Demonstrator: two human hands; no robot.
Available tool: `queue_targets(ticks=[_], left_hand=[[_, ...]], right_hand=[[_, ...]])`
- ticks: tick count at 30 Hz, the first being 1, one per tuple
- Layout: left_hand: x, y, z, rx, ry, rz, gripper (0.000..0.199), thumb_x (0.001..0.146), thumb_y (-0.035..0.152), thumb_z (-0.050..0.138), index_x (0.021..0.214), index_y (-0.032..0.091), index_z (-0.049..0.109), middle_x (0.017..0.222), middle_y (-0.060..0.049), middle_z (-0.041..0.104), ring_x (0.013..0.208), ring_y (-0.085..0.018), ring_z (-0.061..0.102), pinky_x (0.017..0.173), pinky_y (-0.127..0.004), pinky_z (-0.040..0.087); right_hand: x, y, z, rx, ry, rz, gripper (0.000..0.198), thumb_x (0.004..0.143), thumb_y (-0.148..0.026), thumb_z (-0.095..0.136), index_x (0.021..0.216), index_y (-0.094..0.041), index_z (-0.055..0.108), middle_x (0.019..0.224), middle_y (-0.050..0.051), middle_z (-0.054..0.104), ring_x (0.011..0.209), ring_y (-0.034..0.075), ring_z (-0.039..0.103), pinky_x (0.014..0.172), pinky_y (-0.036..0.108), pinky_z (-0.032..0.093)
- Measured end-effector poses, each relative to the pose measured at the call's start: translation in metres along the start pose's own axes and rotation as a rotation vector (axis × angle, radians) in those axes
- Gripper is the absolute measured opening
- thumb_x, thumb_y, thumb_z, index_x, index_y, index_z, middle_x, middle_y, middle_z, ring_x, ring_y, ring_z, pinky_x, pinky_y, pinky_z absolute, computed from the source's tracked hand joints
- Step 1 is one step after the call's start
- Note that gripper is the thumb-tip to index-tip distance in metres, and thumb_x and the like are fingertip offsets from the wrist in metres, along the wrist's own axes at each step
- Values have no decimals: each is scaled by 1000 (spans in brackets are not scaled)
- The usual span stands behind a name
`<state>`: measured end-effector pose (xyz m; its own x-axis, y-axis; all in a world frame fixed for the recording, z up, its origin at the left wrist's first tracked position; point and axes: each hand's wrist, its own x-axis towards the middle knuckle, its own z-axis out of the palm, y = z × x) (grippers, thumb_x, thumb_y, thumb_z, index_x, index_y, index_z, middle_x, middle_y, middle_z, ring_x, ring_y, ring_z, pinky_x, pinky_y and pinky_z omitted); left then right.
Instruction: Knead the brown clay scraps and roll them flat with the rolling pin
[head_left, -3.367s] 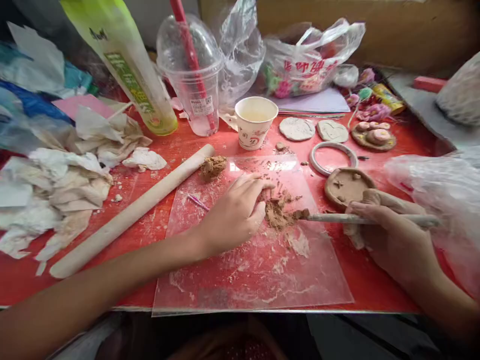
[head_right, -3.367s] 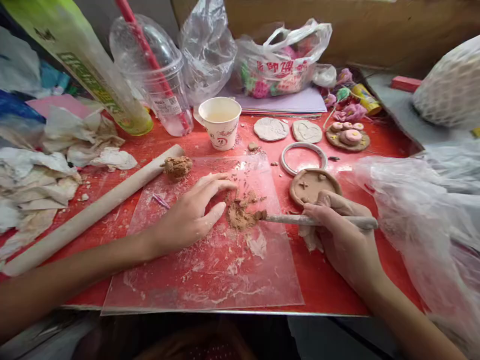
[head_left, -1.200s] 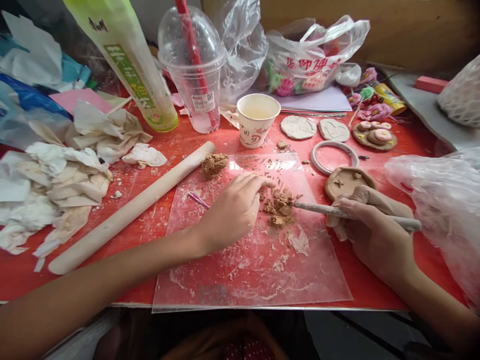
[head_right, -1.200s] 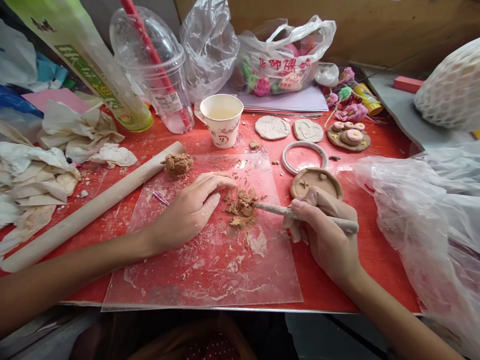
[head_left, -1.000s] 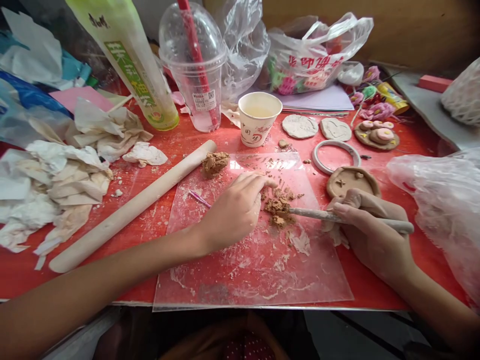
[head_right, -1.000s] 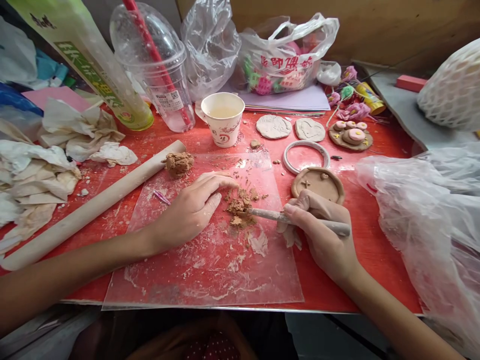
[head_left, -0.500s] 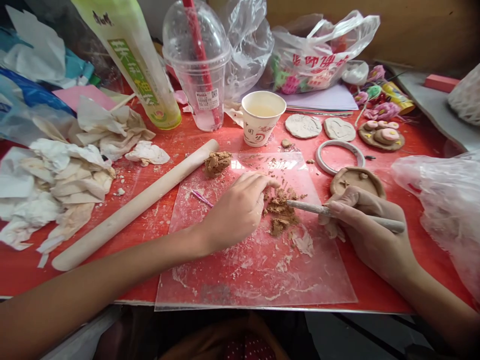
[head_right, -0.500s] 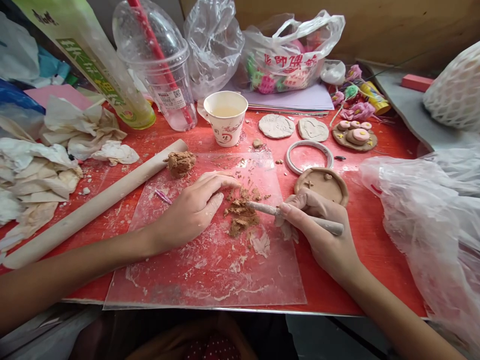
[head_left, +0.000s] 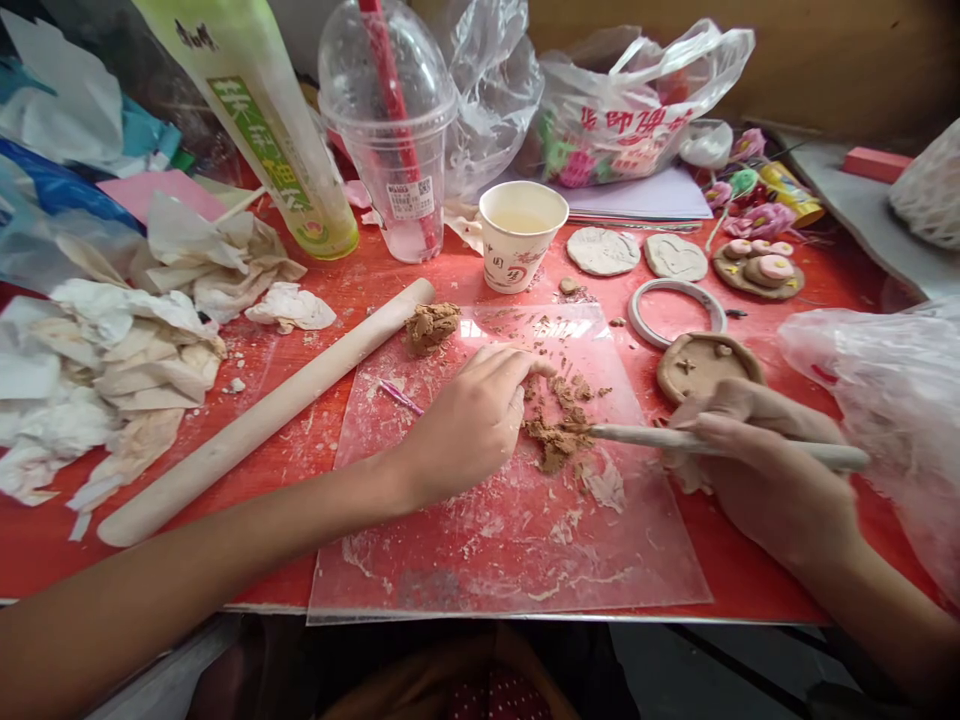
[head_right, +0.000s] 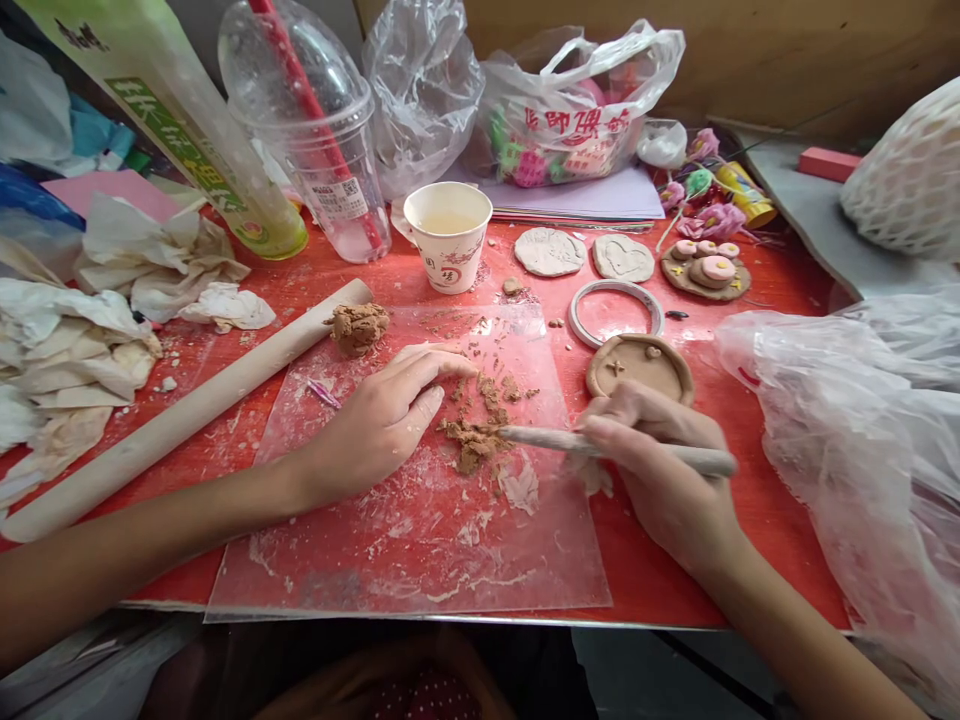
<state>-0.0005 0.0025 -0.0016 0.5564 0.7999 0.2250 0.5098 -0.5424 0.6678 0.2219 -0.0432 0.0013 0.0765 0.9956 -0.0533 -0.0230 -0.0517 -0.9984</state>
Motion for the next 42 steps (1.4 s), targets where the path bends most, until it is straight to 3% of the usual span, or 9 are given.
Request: queue_targets(ticks=[4,8,13,32,37,42], left_hand=[[0,0,0,-2,-5,-4,28,88,5,36,108,14,54,108,-6,59,106,-16,50,96,-34,41],[0,0,0,9,-1,4,28,88,6,36,107,15,54,106,-6,59,104,-16,51,95,-34,42],[0,-1,0,15,-2,15,29,87,4,36,108,14,54,107,-6,59,106,-15,49,97,-33,40],[0,-2,3,19,13,27,26,87,6,38,104,15,55,107,-5,60,106,-16,50,96,-34,41],[-1,-3,2,0,29,28,26,86,4,38,103,14,56,105,-6,60,105,-15,51,96,-32,41],[-1,-4,3,-5,34,36,25,87,5,39,104,13,56,105,-6,60,106,-15,50,98,-31,40]], right_hand=[[-21,-5,-12,-126,135,-36,21,76,-27,62,60,-22,50,53,-1,57,41,13,49,37,24,36],[-48,1,-18,-196,197,77,25,76,-35,63,59,-24,49,53,0,58,40,15,50,35,25,39],[-63,6,-6,-198,219,189,24,72,-37,67,60,-24,51,63,1,63,49,18,58,41,30,48],[-62,8,22,-221,62,92,17,80,-30,63,70,-20,53,68,1,65,55,14,60,48,24,49],[-60,3,22,15,238,1,19,73,-29,67,66,-22,51,63,1,66,46,15,57,36,22,42],[-55,1,15,-52,332,23,22,71,-33,68,62,-21,51,61,2,65,45,15,56,37,22,43]])
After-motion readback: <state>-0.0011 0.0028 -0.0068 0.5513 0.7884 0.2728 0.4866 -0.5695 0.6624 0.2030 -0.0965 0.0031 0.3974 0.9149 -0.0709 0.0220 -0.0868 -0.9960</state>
